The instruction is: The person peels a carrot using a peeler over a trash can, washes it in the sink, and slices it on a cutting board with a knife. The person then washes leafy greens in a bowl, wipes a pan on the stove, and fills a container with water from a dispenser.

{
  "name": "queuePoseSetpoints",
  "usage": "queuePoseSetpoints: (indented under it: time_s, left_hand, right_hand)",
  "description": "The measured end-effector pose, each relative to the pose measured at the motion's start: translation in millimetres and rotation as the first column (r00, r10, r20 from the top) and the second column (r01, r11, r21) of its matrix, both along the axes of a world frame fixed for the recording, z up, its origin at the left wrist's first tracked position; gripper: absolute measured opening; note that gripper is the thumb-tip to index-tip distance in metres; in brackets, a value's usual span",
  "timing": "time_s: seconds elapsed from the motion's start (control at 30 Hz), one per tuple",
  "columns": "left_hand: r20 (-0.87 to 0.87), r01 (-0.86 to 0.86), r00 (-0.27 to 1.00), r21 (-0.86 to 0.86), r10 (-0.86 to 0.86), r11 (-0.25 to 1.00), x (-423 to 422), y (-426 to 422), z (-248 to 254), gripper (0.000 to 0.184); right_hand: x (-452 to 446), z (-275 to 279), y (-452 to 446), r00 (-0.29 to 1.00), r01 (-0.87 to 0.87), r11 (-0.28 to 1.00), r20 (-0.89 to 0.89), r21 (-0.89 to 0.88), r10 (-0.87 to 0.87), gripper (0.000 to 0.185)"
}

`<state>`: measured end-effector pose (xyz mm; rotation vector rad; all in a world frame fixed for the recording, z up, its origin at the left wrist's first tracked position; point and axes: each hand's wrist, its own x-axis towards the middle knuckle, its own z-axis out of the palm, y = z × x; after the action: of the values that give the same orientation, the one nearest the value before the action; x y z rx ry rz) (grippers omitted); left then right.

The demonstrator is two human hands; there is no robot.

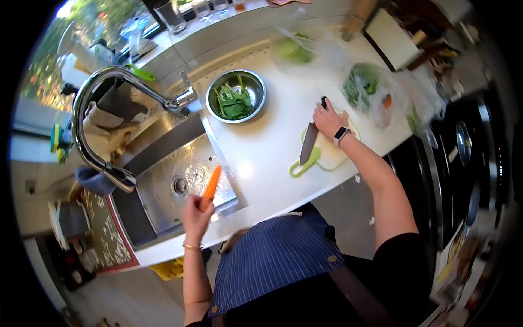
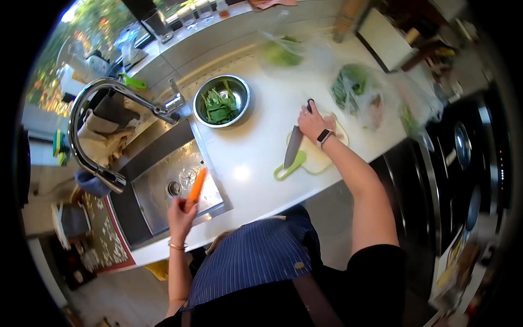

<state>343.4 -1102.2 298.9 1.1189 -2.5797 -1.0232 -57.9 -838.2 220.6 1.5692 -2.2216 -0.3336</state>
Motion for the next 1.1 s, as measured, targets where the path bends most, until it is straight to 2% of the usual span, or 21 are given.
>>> queuePoseSetpoints:
  time_s: [0.03,0.07,0.1,0.13,0.2,0.27,0.33,0.37,0.47,0.5,0.57,0.7,0.8,0.87,1.1]
  left_hand:
    - [-0.086,0.011,0.996,0.002,-0.010,1.000,-16.4,25.5,-5.7,0.033]
    - [-0.112,0.013,0.994,-0.009,-0.013,1.000,-35.4,51.6,-0.7,0.034]
    - [-0.125,0.025,0.992,-0.023,-0.027,0.999,-56.0,73.3,4.2,0.034]
    - [-0.122,0.030,0.992,-0.054,-0.037,0.998,-71.9,90.4,5.2,0.033]
    - [-0.131,0.051,0.989,-0.099,-0.064,0.994,-101.3,118.7,0.4,0.032]
    - [-0.121,0.082,0.988,-0.139,-0.099,0.987,-127.7,144.4,-4.8,0.032]
    - [-0.130,0.130,0.980,-0.152,-0.150,0.980,-152.7,167.8,-20.9,0.034]
    - [-0.132,0.163,0.974,-0.157,-0.185,0.974,-165.8,179.1,-26.3,0.034]
    - [-0.170,0.281,0.932,-0.217,-0.320,0.935,-197.6,199.2,-57.7,0.034]
    - [-0.171,0.314,0.918,-0.244,-0.359,0.918,-206.6,203.4,-63.8,0.034]
    - [-0.127,0.356,0.911,-0.235,-0.392,0.904,-217.0,208.5,-67.8,0.033]
    - [-0.096,0.385,0.906,-0.214,-0.412,0.898,-224.6,210.7,-77.3,0.032]
    - [-0.092,0.393,0.906,-0.185,-0.414,0.901,-224.2,211.6,-84.3,0.032]
    - [-0.102,0.388,0.908,-0.168,-0.407,0.906,-225.9,212.3,-88.0,0.031]
    - [-0.132,0.392,0.901,-0.157,-0.412,0.907,-224.5,216.2,-87.2,0.030]
  right_hand:
    - [-16.3,-1.5,0.2,0.999,-0.045,0.956,0.038,0.291,0.036,0.013]
    - [-29.1,-1.4,-1.7,0.975,-0.129,0.945,0.214,0.300,0.065,0.014]
    - [-34.6,14.8,10.8,0.933,-0.276,0.954,0.270,0.117,0.237,0.010]
    - [-35.2,38.7,22.9,0.900,-0.342,0.937,0.313,0.075,0.303,0.008]
    - [-31.9,62.2,65.5,0.852,-0.232,0.973,0.484,0.005,0.201,0.010]
    - [-24.7,72.2,117.5,0.808,-0.013,1.000,0.590,-0.004,0.013,0.017]
    - [-4.3,66.7,157.8,0.644,0.176,0.979,0.764,-0.107,-0.032,0.017]
    - [11.2,69.3,164.7,0.521,0.263,0.963,0.849,-0.064,-0.086,0.019]
    - [60.7,61.8,164.3,0.384,0.406,0.914,0.903,0.023,-0.193,0.025]
    - [72.7,55.8,160.4,0.359,0.430,0.903,0.917,0.001,-0.171,0.025]
    - [85.0,56.4,146.4,0.326,0.466,0.881,0.910,0.080,-0.255,0.024]
    - [88.6,47.0,130.8,0.306,0.466,0.882,0.922,0.071,-0.236,0.025]
    - [87.9,47.6,122.5,0.334,0.417,0.898,0.894,0.144,-0.298,0.027]
    - [88.4,38.2,119.4,0.421,0.366,0.904,0.827,0.222,-0.373,0.028]
    - [86.0,24.0,93.3,0.362,0.355,0.878,0.819,0.320,-0.445,0.029]
